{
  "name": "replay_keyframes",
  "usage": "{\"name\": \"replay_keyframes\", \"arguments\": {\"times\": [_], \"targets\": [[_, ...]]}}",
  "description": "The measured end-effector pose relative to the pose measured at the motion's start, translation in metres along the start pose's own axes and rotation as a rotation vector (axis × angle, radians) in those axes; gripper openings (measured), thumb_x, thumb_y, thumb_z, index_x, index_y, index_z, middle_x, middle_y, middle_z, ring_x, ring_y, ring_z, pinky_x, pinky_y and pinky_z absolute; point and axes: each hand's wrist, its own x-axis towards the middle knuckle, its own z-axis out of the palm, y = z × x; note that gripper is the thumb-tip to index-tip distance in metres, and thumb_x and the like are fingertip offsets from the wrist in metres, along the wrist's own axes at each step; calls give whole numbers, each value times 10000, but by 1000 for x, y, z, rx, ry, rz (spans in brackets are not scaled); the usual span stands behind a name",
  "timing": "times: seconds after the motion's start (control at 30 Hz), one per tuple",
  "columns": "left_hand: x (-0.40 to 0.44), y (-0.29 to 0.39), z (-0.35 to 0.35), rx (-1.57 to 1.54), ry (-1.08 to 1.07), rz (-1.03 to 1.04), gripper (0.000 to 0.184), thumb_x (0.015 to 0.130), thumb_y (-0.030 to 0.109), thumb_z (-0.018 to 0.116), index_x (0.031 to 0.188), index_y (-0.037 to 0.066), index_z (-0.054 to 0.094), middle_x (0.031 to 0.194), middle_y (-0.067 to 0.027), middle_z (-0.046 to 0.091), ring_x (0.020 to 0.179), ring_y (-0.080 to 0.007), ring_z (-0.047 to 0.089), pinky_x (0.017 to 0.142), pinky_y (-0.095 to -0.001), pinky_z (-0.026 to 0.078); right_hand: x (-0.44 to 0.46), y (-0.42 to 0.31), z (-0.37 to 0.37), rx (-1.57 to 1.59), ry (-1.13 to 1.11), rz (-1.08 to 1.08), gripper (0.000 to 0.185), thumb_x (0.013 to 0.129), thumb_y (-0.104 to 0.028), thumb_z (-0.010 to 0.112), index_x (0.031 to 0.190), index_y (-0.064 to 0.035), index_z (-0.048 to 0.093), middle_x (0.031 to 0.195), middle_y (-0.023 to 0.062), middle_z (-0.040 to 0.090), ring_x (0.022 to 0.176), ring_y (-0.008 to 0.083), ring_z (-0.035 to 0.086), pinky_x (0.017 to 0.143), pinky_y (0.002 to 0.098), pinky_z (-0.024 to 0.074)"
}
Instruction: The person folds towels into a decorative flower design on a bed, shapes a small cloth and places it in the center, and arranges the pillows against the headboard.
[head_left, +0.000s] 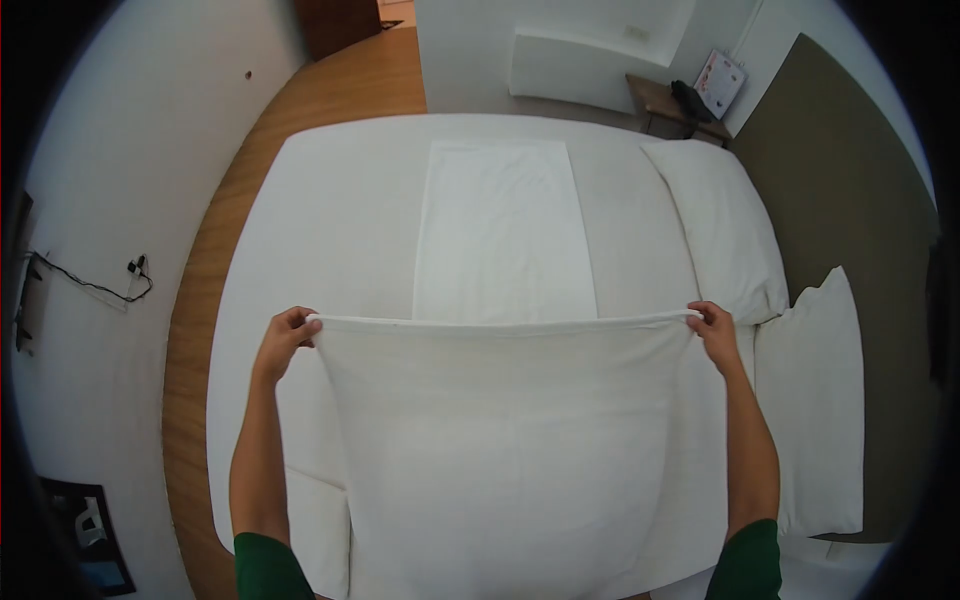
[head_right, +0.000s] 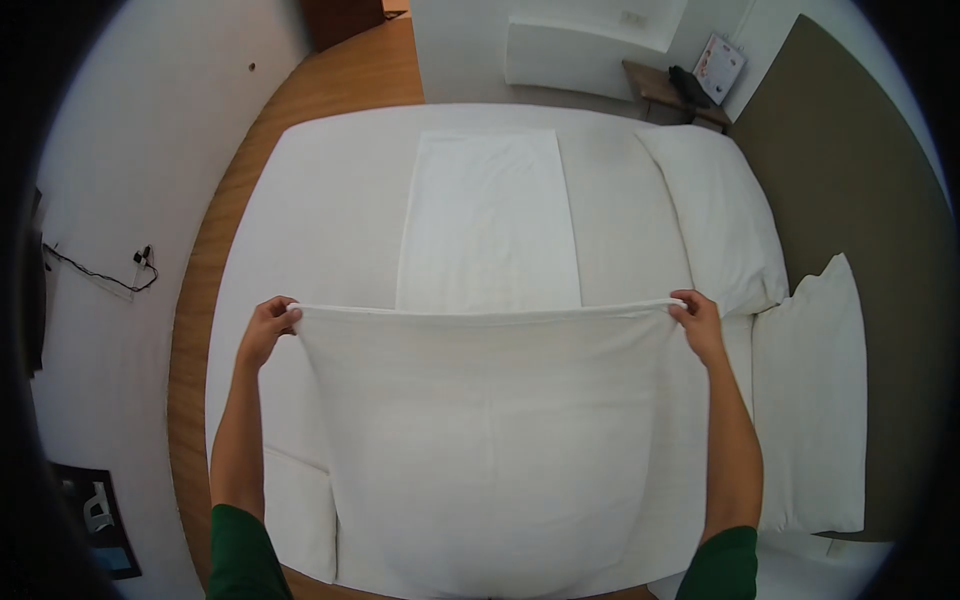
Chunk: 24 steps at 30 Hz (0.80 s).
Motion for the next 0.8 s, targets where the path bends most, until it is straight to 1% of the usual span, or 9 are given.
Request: {"name": "replay_keyframes", "arguments": {"times": [0.17,0.33,0.43,0.47,0.5,0.53,0.6,0.7,0.8], "targets": [[61,-66,53,231,135,-104,155,876,124,679,985,17,651,817,-3,613,756,-98,565,693,-267,474,15,36,95,-283,203,37,216,827,-69,708,1025,10,674,762,85,637,664,160,545,659,296,478],[41,-49,118,286,487,280,177,862,106,663,997,-8,655,819,-49,634,718,-126,557,698,-283,477,-9,2,122,-190,380,-72,196,839,-68,698,1017,9,670,781,74,625,667,149,533,651,292,471],[-27,-19,153,216,511,389,144,832,61,668,956,-2,632,829,-82,619,722,-170,556,689,-318,478,-55,-47,131,-138,468,-249,184,817,-26,695,994,-3,648,841,83,613,681,164,524,646,298,465],[-49,-18,167,256,499,488,149,802,36,687,934,3,625,828,-99,609,726,-211,561,689,-328,475,-73,-57,136,-135,465,-286,190,806,-11,695,988,-10,642,862,88,612,689,174,529,647,302,466],[-69,-21,184,305,495,550,134,824,28,676,944,3,623,821,-72,598,712,-161,542,670,-276,461,-90,-61,147,-116,416,-306,203,792,-2,695,987,-15,640,877,95,617,706,195,542,653,314,470],[-87,-25,202,312,463,603,169,778,-11,688,932,13,622,835,-93,595,742,-199,561,687,-303,472,-107,-62,158,-97,364,-322,216,778,8,695,985,-19,638,892,103,622,724,216,554,659,326,474],[-110,-50,234,339,315,538,237,719,-23,693,936,42,622,895,-119,604,845,-311,553,759,-403,442,-133,-48,183,-111,199,-322,212,759,6,704,960,-26,644,884,118,628,772,254,581,680,354,483],[-117,-88,266,381,214,442,250,711,-11,703,944,59,645,905,-111,610,870,-310,561,766,-408,442,-151,-17,213,-180,109,-429,219,747,-4,730,949,-35,651,861,95,622,780,203,574,681,309,474],[-99,-102,259,438,136,326,228,732,44,723,952,56,661,903,-124,633,866,-306,579,804,-417,451,-144,-11,212,-178,36,-323,207,760,-36,733,954,-44,662,852,102,630,745,217,584,674,319,485]]}}
